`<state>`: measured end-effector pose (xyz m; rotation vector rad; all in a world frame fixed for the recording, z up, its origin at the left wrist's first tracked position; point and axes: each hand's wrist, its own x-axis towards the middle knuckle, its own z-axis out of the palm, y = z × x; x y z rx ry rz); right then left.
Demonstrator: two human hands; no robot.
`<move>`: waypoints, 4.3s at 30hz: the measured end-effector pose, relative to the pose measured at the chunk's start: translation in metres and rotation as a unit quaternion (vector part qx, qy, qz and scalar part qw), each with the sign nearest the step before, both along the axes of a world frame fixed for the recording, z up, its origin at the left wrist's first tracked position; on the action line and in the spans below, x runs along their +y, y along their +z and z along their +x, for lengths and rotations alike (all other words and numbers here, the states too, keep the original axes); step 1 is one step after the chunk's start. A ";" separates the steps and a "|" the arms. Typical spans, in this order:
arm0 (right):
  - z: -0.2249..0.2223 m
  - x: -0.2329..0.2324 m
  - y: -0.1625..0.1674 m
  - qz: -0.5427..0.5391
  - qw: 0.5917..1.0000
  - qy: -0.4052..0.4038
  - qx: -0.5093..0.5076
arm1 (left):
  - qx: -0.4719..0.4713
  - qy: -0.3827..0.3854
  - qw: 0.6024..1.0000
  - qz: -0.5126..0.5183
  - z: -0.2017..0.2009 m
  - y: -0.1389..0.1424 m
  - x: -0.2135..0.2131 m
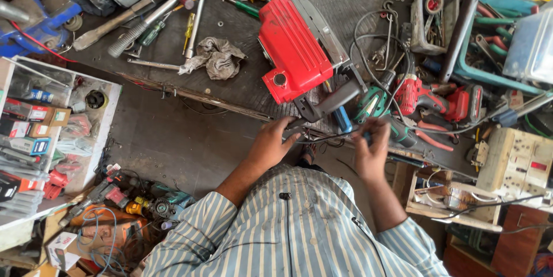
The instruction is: The person cleans a red and grey power tool with a cloth, then uses a screwdriver to remove and reinsert screws on the tool's casing. The person handles the tool and screwdriver throughout the process.
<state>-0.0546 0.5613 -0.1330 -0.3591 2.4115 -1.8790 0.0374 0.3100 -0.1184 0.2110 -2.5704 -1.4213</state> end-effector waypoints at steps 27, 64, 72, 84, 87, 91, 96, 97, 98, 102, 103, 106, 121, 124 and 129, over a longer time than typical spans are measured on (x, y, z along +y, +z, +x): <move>-0.174 -0.016 0.054 0.119 0.920 0.175 0.331 | 0.249 0.307 0.917 -0.053 -0.087 0.017 -0.120; 0.036 -0.008 -0.002 -0.207 0.869 0.229 -0.387 | 0.006 -0.156 0.987 0.023 -0.010 0.029 -0.035; 0.023 -0.001 -0.027 -0.162 0.923 0.220 -0.269 | 0.038 0.135 0.990 -0.001 -0.010 0.005 0.029; 0.013 -0.036 0.030 0.217 0.922 0.225 0.227 | 0.048 0.175 0.983 0.014 -0.005 -0.035 0.049; 0.010 -0.033 0.029 0.226 0.897 0.259 0.279 | 0.049 0.173 0.984 -0.001 -0.007 -0.038 0.047; 0.008 -0.032 0.028 0.269 0.853 0.237 0.379 | 0.035 0.174 0.984 0.020 -0.010 -0.039 0.043; 0.005 -0.031 0.031 0.293 0.827 0.222 0.426 | 0.003 0.164 0.986 0.042 -0.011 -0.041 0.039; 0.004 -0.030 0.032 0.293 0.824 0.227 0.427 | -0.007 0.162 0.985 0.054 -0.011 -0.041 0.038; 0.003 -0.029 0.033 0.293 0.822 0.232 0.429 | -0.016 0.160 0.985 0.065 -0.011 -0.041 0.038; -0.003 -0.026 0.036 0.293 0.815 0.231 0.444 | -0.046 0.158 0.983 0.078 -0.012 -0.042 0.036; -0.004 -0.027 0.036 0.297 0.810 0.233 0.448 | -0.044 0.153 0.984 0.079 -0.012 -0.042 0.035; -0.003 -0.029 0.035 0.319 0.787 0.237 0.472 | -0.042 0.144 0.985 0.086 -0.014 -0.042 0.034; 0.011 -0.055 0.029 0.429 0.763 0.226 0.427 | -0.113 0.073 0.990 0.045 -0.016 -0.041 0.018; 0.004 -0.054 0.021 0.356 0.804 0.228 0.418 | -0.114 0.097 0.989 0.018 -0.020 -0.046 0.022; 0.004 -0.054 0.014 0.315 0.843 0.235 0.367 | -0.112 0.127 0.986 0.000 -0.018 -0.039 0.029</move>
